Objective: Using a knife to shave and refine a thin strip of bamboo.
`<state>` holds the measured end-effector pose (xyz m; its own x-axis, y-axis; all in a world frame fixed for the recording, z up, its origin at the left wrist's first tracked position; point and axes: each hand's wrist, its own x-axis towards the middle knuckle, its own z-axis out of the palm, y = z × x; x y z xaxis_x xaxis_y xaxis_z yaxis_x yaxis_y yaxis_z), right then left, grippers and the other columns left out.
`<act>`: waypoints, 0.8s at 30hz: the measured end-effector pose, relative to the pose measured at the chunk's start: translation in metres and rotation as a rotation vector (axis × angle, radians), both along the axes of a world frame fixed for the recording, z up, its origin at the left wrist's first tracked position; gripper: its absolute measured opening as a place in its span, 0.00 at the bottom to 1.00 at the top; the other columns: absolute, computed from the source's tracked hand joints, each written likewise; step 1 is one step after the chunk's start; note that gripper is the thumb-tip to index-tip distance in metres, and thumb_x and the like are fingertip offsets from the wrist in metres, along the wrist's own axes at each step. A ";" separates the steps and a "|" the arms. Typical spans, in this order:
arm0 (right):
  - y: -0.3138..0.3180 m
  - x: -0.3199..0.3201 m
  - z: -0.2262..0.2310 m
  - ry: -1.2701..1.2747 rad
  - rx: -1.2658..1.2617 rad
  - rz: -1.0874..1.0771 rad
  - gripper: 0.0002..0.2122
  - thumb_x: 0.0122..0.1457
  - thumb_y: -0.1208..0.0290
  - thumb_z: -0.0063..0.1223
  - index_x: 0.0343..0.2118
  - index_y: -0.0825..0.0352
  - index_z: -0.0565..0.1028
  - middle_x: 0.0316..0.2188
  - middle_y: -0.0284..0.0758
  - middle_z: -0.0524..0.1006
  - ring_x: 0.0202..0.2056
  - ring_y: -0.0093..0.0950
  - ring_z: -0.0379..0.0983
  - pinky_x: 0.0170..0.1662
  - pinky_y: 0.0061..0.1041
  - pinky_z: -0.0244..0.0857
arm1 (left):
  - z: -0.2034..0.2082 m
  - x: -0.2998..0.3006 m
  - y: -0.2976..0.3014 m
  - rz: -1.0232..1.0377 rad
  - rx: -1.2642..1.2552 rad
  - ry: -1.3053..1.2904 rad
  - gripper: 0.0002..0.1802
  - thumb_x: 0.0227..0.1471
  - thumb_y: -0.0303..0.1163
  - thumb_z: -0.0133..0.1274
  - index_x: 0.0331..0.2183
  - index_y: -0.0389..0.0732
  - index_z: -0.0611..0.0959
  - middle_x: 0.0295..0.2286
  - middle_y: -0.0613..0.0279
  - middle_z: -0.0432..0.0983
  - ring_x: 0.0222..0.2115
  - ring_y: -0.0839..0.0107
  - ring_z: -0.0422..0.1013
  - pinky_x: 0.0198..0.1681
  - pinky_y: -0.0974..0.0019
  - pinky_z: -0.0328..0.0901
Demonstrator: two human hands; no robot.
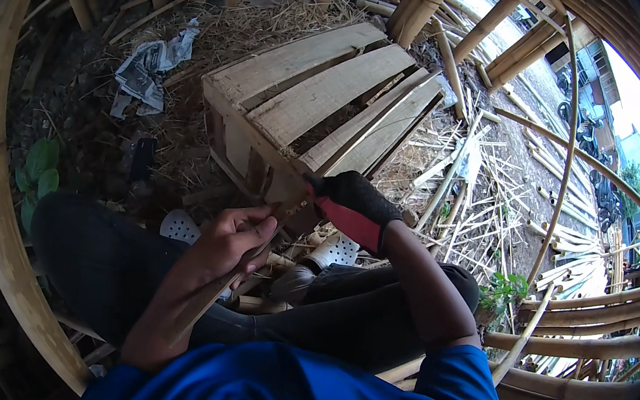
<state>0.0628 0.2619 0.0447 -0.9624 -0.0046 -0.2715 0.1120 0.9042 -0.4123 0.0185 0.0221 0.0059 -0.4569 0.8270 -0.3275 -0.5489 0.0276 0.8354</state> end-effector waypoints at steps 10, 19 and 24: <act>-0.004 0.016 -0.018 -0.070 -0.482 -0.014 0.23 0.72 0.54 0.42 0.33 0.69 0.80 0.20 0.39 0.77 0.24 0.30 0.76 0.30 0.31 0.68 | -0.003 0.006 0.004 0.017 0.057 -0.026 0.17 0.69 0.39 0.49 0.53 0.39 0.75 0.14 0.70 0.63 0.09 0.82 0.58 0.10 0.75 0.56; -0.039 0.022 0.002 -0.452 -1.266 -0.547 0.23 0.72 0.47 0.44 0.32 0.63 0.79 0.19 0.25 0.72 0.20 0.19 0.69 0.25 0.22 0.63 | 0.003 0.005 -0.001 0.041 0.061 -0.052 0.12 0.69 0.39 0.48 0.45 0.41 0.75 0.13 0.68 0.63 0.07 0.81 0.57 0.10 0.74 0.56; -0.017 0.029 -0.050 -0.510 -1.696 -0.518 0.19 0.70 0.48 0.50 0.38 0.62 0.79 0.23 0.26 0.76 0.21 0.20 0.72 0.24 0.21 0.64 | 0.010 0.006 0.000 -0.007 0.098 -0.099 0.12 0.70 0.40 0.46 0.43 0.42 0.75 0.13 0.68 0.63 0.07 0.80 0.58 0.10 0.75 0.56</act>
